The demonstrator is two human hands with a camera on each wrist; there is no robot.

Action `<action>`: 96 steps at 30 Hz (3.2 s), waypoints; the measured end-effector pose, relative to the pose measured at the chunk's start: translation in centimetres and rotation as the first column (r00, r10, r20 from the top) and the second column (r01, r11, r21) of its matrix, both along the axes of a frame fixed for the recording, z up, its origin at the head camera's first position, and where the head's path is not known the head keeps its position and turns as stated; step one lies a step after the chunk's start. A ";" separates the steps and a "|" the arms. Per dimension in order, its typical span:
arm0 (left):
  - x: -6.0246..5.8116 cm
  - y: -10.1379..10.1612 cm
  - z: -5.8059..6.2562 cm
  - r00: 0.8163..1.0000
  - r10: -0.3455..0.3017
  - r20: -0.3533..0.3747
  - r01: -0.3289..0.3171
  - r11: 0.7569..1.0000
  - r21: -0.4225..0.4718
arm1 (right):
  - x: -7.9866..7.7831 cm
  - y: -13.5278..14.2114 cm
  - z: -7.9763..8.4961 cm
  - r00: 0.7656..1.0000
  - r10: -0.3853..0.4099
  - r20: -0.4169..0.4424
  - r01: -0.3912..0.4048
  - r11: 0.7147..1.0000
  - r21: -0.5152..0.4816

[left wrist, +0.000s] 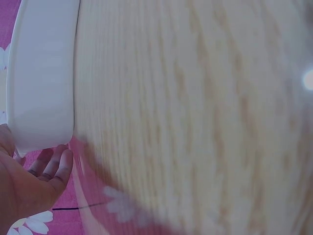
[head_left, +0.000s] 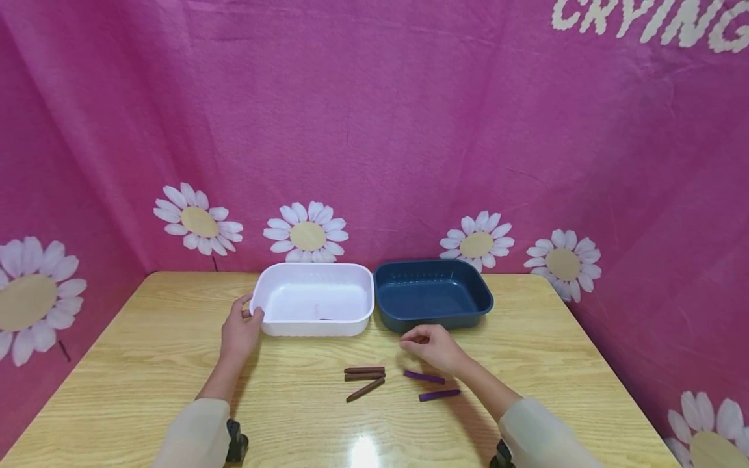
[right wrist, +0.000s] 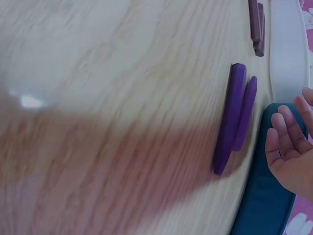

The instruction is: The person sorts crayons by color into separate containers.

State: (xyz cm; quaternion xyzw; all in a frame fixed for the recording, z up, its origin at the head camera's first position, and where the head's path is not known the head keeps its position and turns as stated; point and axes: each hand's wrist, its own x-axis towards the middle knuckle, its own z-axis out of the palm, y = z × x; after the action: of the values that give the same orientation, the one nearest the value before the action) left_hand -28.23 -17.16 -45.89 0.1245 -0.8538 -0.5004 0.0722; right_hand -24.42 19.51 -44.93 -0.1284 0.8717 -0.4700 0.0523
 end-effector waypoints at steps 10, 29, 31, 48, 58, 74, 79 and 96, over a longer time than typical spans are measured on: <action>0.0 0.0 0.1 1.000 -0.001 0.010 0.001 1.000 0.002 | 0.7 1.7 -0.3 0.999 0.011 -0.033 -0.007 0.992 0.128; 0.3 0.0 0.4 1.000 0.000 -0.009 0.000 1.000 -0.017 | 1.5 4.5 -1.5 0.996 0.030 -0.078 -0.009 0.965 0.262; 0.3 0.0 0.4 1.000 0.001 -0.008 -0.001 1.000 -0.018 | 1.5 4.5 -1.5 0.997 0.025 -0.074 -0.004 0.963 0.270; 0.3 0.0 0.2 1.000 0.000 -0.008 0.000 1.000 -0.004 | 1.6 4.7 -1.9 0.997 0.078 -0.023 -0.067 0.948 0.312; 0.2 0.0 0.1 1.000 -0.003 -0.011 0.003 1.000 -0.009 | 1.7 5.0 -2.0 0.994 0.111 -0.013 -0.103 0.955 0.279; 0.0 -0.1 0.0 1.000 -0.012 -0.003 0.012 1.000 -0.001 | 1.6 4.8 -1.7 0.983 0.182 0.021 -0.180 0.940 0.289; -0.1 -0.1 -0.3 1.000 -0.015 -0.007 0.015 1.000 0.004 | 1.8 4.7 -1.7 0.983 0.183 0.012 -0.178 0.937 0.302; 0.1 -0.1 0.0 1.000 -0.012 -0.008 0.012 1.000 -0.002 | 1.8 4.6 -1.1 0.986 0.169 -0.002 -0.161 0.945 0.284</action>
State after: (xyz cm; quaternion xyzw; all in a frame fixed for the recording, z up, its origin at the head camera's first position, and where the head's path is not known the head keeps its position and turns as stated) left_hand -28.17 -17.25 -45.85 0.1172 -0.8548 -0.5003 0.0727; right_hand -22.59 24.11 -46.06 -0.1984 0.9167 -0.3328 0.0978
